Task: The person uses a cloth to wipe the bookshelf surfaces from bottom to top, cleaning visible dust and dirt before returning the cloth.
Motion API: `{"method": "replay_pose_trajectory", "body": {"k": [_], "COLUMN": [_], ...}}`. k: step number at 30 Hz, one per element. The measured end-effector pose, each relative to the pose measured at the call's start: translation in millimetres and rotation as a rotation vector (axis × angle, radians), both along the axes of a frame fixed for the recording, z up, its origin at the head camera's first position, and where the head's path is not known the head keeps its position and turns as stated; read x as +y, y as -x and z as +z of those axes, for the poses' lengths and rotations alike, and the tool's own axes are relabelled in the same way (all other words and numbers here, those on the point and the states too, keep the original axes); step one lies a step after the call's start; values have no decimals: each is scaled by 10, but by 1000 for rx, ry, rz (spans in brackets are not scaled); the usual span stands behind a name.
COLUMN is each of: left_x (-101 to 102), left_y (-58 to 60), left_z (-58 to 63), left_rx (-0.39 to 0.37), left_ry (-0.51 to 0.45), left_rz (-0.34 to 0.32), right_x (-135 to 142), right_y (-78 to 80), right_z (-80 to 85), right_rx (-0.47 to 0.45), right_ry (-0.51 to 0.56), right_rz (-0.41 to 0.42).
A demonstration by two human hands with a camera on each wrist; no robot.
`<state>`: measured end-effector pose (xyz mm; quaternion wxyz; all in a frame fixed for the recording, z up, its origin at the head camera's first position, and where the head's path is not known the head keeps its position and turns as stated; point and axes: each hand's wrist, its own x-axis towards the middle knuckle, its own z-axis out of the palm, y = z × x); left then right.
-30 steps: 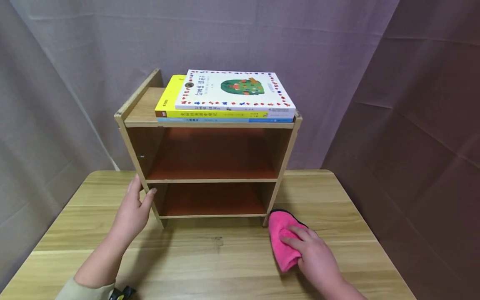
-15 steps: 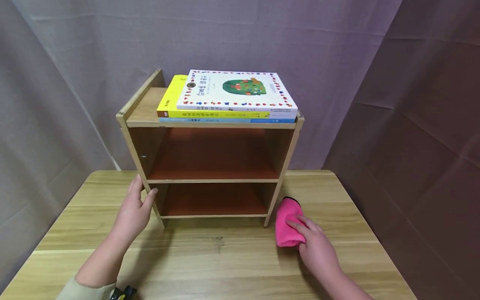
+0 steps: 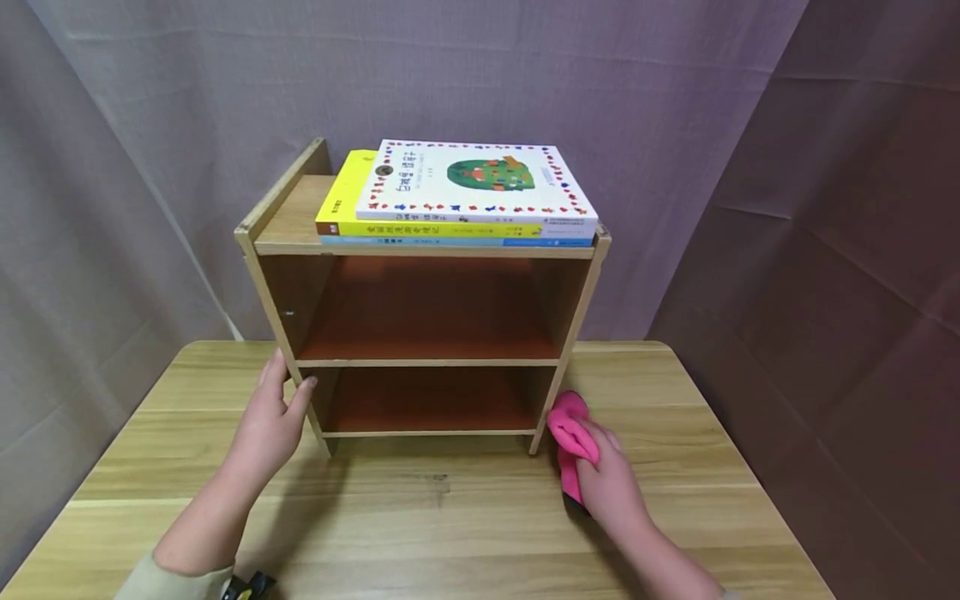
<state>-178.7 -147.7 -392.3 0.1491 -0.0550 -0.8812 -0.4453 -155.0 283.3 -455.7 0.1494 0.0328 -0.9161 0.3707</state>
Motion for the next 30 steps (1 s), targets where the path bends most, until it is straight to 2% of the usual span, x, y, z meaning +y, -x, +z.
{"method": "replay_pose_trajectory", "body": {"k": [4, 6, 9, 13, 16, 25, 30], "left_x": [-3, -3, -5, -8, -9, -6, -7], "left_y": [4, 3, -1, -6, -7, 9, 7], "left_z": [-2, 0, 1, 0, 1, -1, 1], "left_rx": [11, 14, 15, 13, 15, 27, 34], "left_ry": [4, 6, 7, 9, 11, 15, 18], "left_rz": [5, 5, 6, 5, 4, 5, 6], "right_x": [-75, -111, -163, -226, -280, -473, -555], "right_y": [14, 22, 47, 68, 44, -6, -23], "right_z": [7, 2, -23, -65, -80, -90, -83], "right_rx": [-154, -193, -192, -156, -159, -275, -324], "right_ry": [111, 178, 300, 396, 397, 472, 575], "right_rz": [-51, -46, 30, 115, 79, -93, -110]}}
